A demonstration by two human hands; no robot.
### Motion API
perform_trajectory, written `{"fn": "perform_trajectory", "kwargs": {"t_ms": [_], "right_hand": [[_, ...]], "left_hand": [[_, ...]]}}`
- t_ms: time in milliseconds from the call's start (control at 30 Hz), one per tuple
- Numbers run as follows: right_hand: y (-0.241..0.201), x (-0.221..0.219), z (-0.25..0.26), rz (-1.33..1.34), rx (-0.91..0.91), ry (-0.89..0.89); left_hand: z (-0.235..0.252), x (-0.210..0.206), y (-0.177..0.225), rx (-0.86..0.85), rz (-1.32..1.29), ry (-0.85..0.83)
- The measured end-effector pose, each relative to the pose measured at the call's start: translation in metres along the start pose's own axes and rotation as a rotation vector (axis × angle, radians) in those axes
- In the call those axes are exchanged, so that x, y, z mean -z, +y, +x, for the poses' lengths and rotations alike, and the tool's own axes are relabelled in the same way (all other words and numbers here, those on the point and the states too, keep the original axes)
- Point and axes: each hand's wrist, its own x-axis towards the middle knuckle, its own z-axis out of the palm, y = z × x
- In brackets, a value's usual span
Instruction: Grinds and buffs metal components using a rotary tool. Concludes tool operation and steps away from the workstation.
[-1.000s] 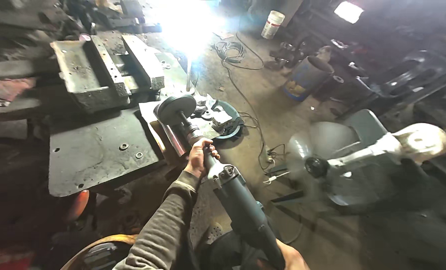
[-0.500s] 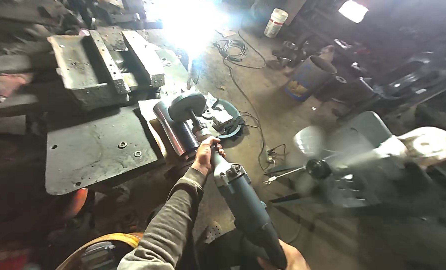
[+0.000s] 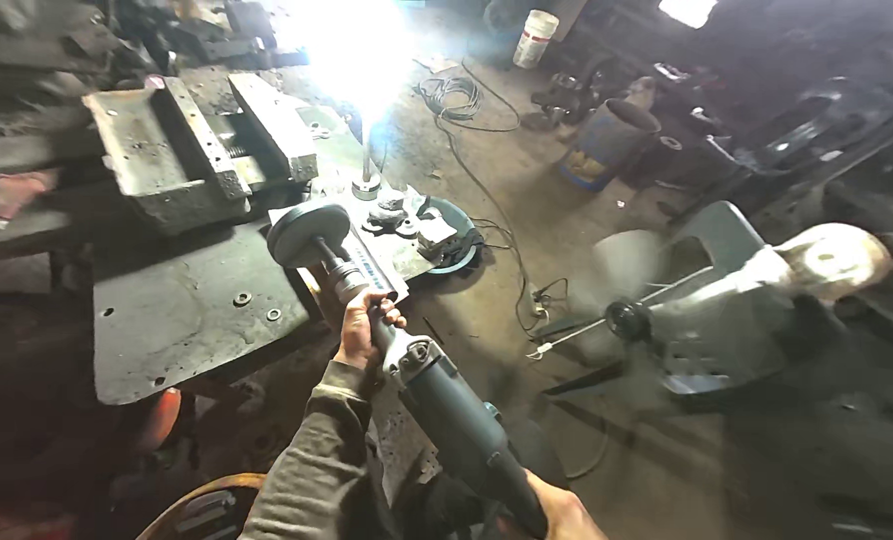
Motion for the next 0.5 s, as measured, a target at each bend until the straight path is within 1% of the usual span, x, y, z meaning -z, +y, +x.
{"fn": "perform_trajectory", "kwargs": {"t_ms": [133, 400, 500], "right_hand": [[0.0, 0.001, 0.001, -0.015, 0.015, 0.0], [0.004, 0.011, 0.003, 0.046, 0.002, 0.038], [0.007, 0.014, 0.006, 0.076, -0.01, 0.057]], "left_hand": [[-0.001, 0.002, 0.001, 0.0, -0.038, 0.006], [0.017, -0.023, -0.007, 0.034, 0.127, -0.008], [0.027, -0.034, -0.013, 0.073, 0.157, 0.027]]}}
